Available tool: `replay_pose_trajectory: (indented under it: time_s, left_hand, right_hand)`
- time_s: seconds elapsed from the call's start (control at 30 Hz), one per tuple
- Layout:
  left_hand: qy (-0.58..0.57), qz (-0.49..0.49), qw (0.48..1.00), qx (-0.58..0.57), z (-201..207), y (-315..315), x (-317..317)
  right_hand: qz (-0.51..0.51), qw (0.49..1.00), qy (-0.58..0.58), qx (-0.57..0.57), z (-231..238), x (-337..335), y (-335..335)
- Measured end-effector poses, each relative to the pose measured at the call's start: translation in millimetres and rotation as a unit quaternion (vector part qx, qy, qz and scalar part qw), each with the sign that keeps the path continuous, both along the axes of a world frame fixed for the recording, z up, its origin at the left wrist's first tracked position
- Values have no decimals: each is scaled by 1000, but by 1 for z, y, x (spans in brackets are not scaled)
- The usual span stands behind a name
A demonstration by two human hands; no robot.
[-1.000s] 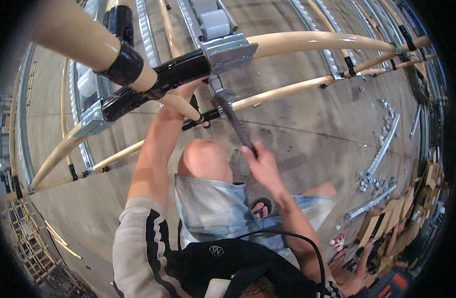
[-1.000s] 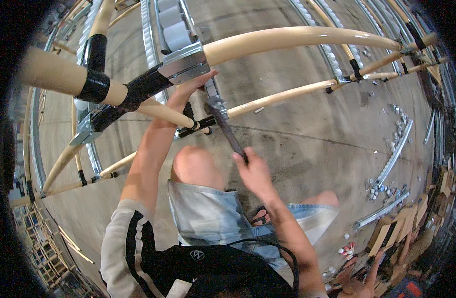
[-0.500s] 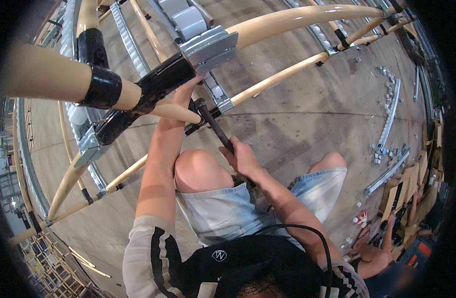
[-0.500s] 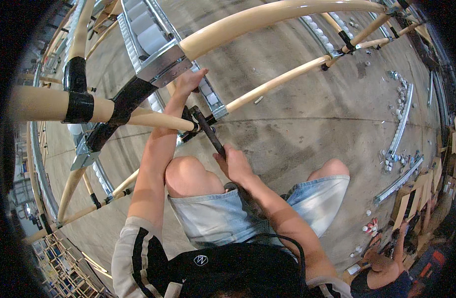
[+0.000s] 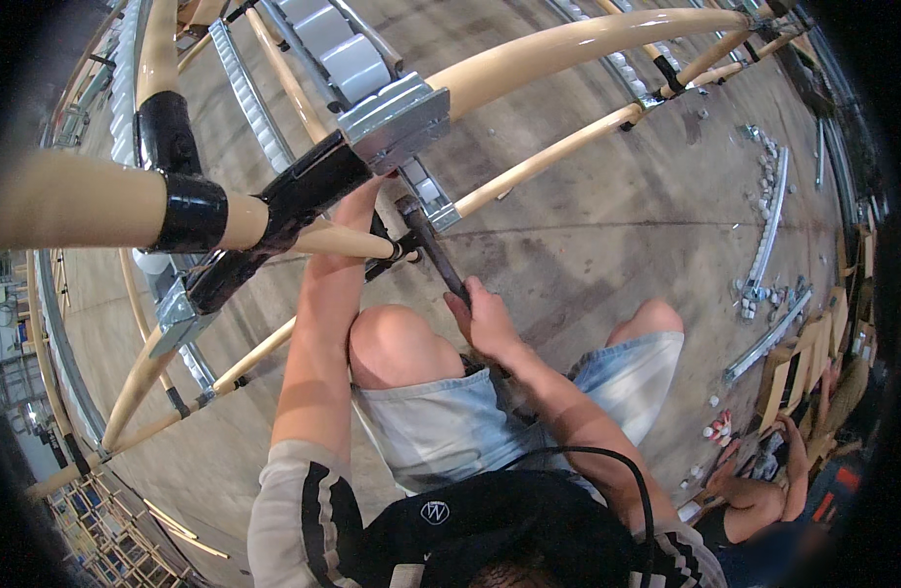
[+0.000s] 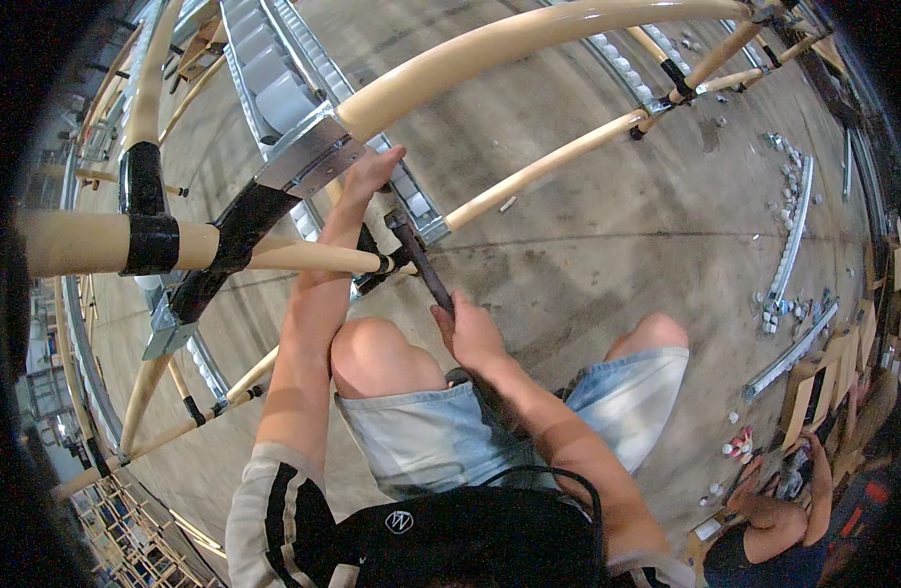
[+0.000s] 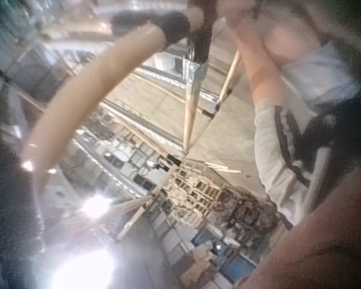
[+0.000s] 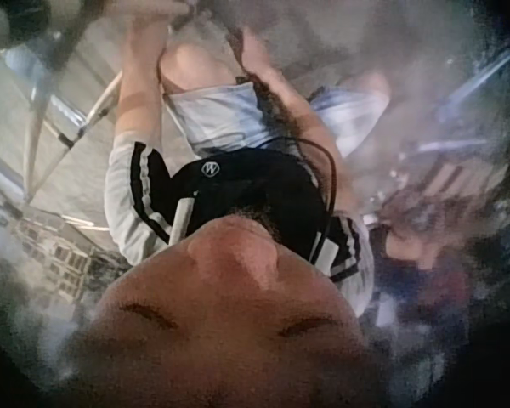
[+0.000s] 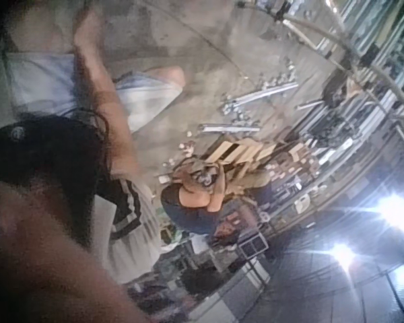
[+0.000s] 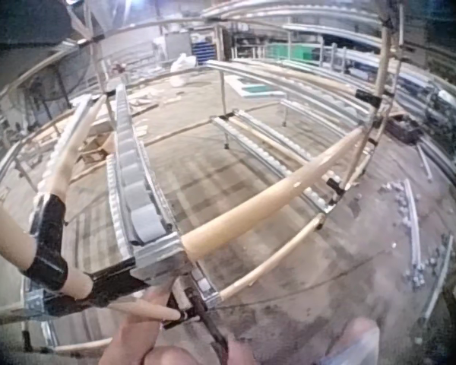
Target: The person uses a hammer to secure metal brackets onto a large pipe frame structure. They strike the metal components to ensure a tight fit, moving along the assembly to repeat the process on different joints.
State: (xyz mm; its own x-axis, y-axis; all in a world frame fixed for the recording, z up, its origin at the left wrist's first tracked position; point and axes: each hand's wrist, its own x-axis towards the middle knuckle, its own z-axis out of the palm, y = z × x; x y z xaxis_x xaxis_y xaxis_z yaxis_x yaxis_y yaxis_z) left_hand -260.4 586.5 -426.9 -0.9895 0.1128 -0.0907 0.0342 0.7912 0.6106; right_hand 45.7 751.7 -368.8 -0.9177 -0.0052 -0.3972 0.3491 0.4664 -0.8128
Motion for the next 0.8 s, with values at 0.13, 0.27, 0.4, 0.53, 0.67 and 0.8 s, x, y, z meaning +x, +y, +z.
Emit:
replay_pose_trajectory:
  time_s: [0.13,0.27,0.4,0.53,0.67,0.8]
  left_hand:
    - [-24,0,998,58,-16,11,-11]
    - [52,-68,957,279,-58,32,3]
    - [-48,-71,988,126,-82,-18,-28]
    - [-55,-69,985,148,-42,38,-20]
    - [-51,-57,986,148,-27,27,-17]
    - [-52,-55,985,155,-26,19,-7]
  right_hand:
    - [-9,998,17,-54,5,7,33]
    - [-78,996,37,-14,18,19,62]
    - [-75,994,64,41,32,-17,51]
    - [-68,986,73,133,4,-17,57]
    - [-51,993,68,80,5,-14,50]
    - [-40,994,62,82,7,-14,51]
